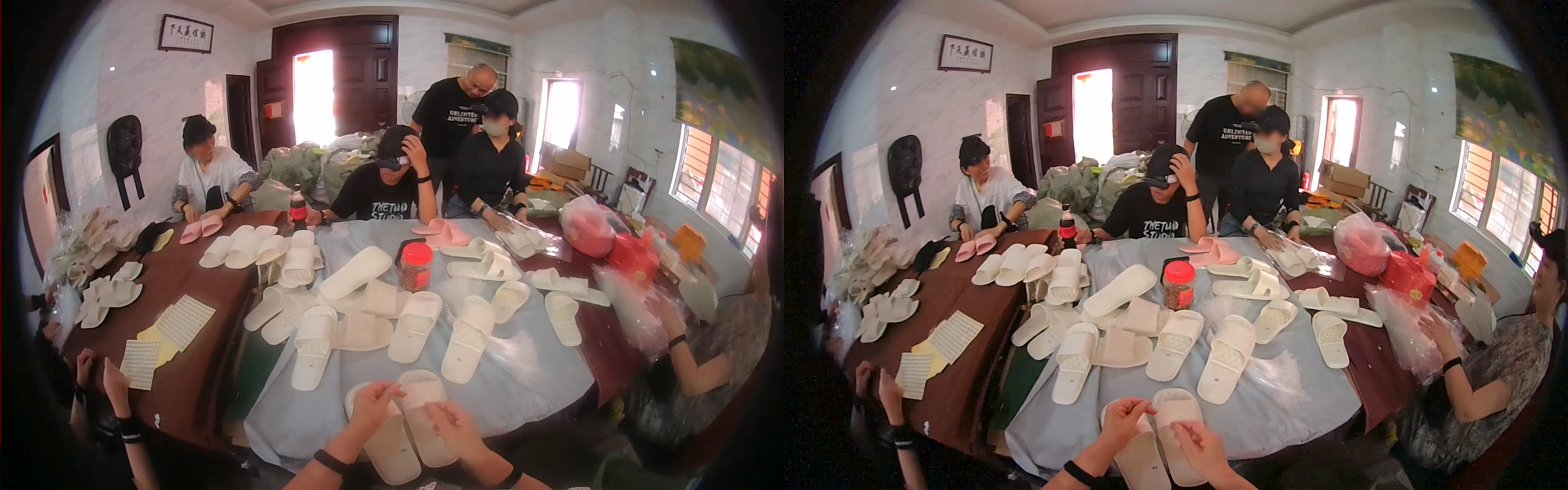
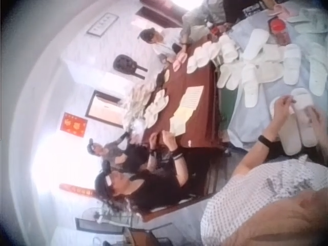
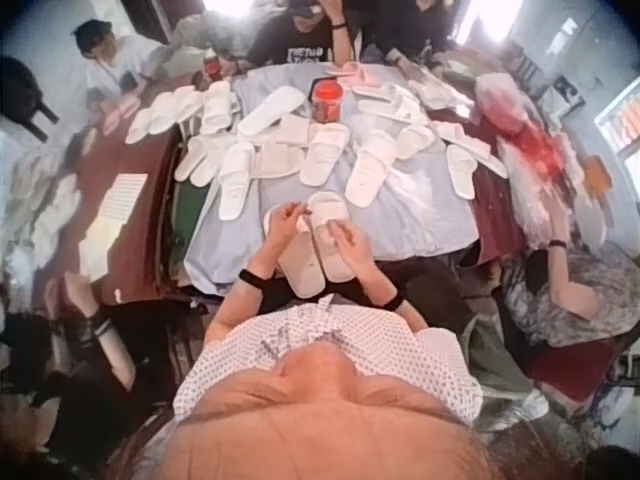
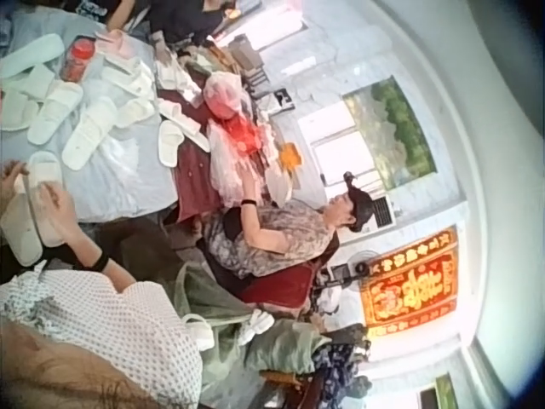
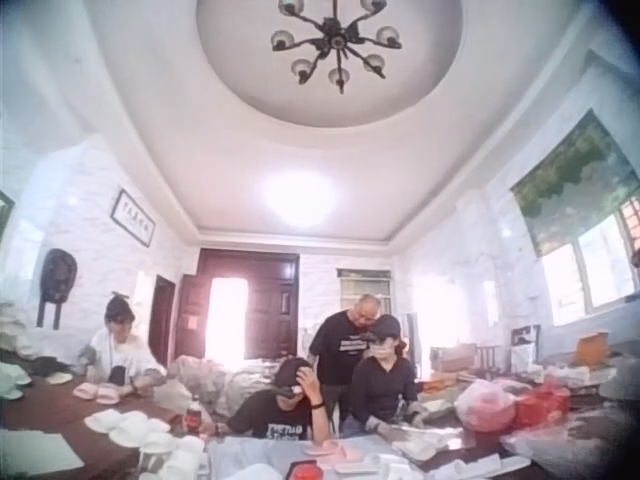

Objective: The recorder and several other workers are assembling and tagging slippers at tables.

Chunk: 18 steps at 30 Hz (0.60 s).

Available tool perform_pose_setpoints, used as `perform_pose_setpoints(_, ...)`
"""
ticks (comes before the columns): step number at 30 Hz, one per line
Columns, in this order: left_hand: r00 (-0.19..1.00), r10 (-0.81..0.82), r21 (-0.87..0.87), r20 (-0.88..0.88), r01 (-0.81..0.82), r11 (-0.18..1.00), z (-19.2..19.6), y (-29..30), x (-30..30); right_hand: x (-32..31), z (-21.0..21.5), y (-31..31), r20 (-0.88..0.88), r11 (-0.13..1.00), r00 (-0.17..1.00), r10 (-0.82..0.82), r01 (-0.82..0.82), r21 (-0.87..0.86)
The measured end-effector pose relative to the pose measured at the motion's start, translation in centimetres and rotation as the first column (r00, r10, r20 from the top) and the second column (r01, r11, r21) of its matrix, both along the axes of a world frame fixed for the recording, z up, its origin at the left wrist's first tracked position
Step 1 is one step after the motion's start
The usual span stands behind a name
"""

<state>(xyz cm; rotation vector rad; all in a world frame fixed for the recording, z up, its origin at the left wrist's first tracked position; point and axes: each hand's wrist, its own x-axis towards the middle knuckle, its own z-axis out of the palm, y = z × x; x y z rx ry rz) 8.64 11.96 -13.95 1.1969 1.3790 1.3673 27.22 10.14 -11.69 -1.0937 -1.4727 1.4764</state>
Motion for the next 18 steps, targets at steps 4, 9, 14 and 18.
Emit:
perform_pose_setpoints(4,1.000,0.013,0.215,0.007,-0.015,0.977,-1.6,0.7,-0.9,-3.6,1.9,4.6,0.208,0.408,0.942,-0.262,-0.088,0.909)
perform_pose_setpoints(9,0.924,0.027,0.083,0.381,-0.063,0.995,-0.4,0.8,-1.0,-6.8,0.2,5.5,0.214,0.833,0.955,0.205,-0.285,0.474)
perform_pose_setpoints(14,0.919,0.010,0.033,0.393,-0.026,0.999,-0.2,0.7,-1.2,-6.8,0.1,5.7,0.194,0.922,0.975,0.109,-0.172,0.347)
perform_pose_setpoints(18,0.906,0.157,-0.078,0.392,-0.138,0.987,-0.5,0.8,-0.6,-6.5,0.3,6.2,0.073,0.955,0.992,0.106,-0.122,0.272)
